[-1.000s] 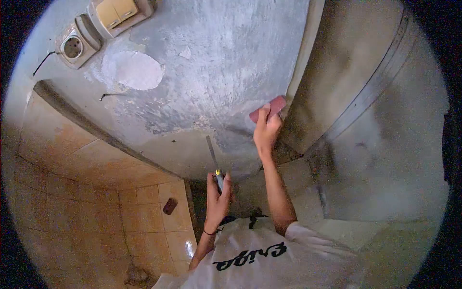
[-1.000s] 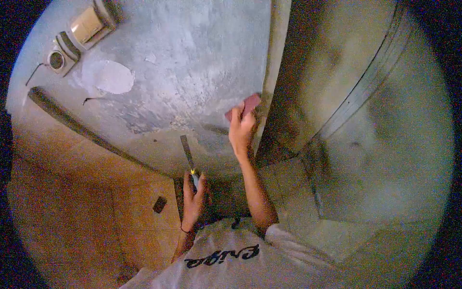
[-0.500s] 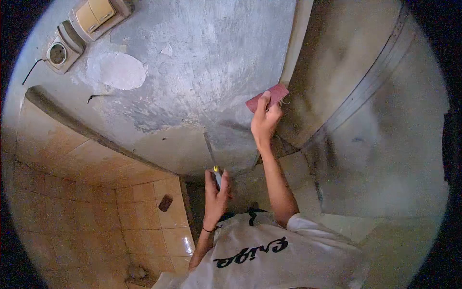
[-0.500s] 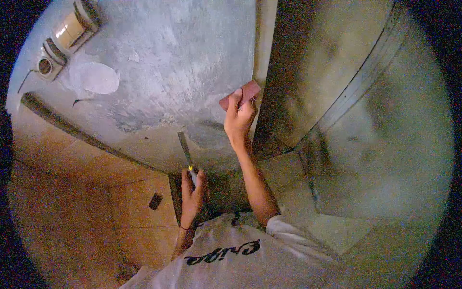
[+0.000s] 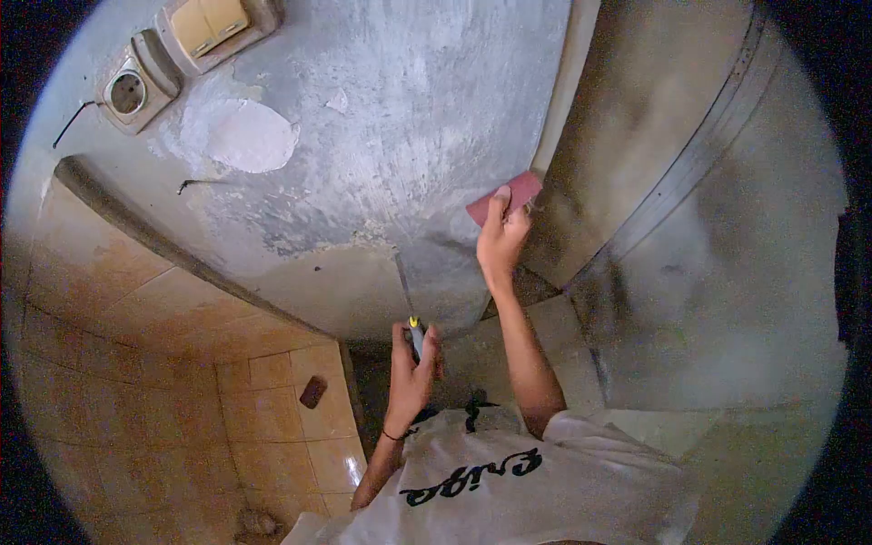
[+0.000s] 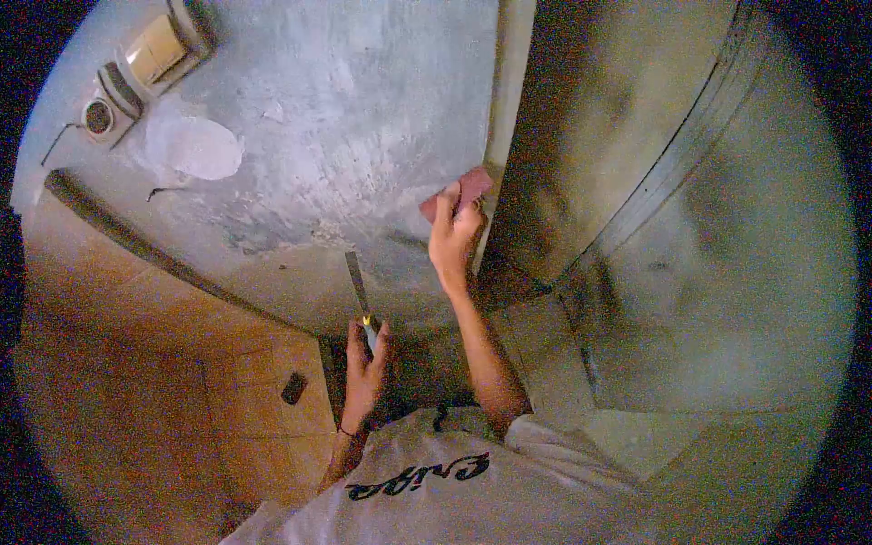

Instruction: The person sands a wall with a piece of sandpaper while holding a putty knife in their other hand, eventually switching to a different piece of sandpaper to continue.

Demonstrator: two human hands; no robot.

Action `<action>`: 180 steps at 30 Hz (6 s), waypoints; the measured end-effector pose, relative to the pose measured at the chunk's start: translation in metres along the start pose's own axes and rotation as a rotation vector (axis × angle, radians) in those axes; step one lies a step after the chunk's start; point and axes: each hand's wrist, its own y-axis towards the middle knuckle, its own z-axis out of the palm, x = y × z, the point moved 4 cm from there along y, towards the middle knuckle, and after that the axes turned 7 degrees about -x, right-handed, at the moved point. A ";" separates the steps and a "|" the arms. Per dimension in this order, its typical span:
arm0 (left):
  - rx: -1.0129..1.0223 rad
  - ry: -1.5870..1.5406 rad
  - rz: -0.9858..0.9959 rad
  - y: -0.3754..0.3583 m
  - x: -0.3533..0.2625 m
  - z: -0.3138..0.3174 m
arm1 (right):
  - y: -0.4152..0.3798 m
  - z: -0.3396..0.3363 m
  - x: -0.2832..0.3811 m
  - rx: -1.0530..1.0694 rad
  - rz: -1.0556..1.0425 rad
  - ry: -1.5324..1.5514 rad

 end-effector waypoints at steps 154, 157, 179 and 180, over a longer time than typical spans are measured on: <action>0.082 -0.154 -0.097 0.035 0.018 -0.182 | -0.137 0.167 0.118 0.272 -0.642 -0.154; 0.079 -0.112 -0.109 0.037 0.019 -0.188 | -0.141 0.171 0.120 0.308 -0.697 -0.133; 0.012 -0.096 -0.102 0.041 0.035 -0.219 | -0.188 0.204 0.126 0.491 -0.798 -0.107; 0.014 -0.097 -0.101 0.041 0.035 -0.219 | -0.186 0.204 0.128 0.490 -0.800 -0.109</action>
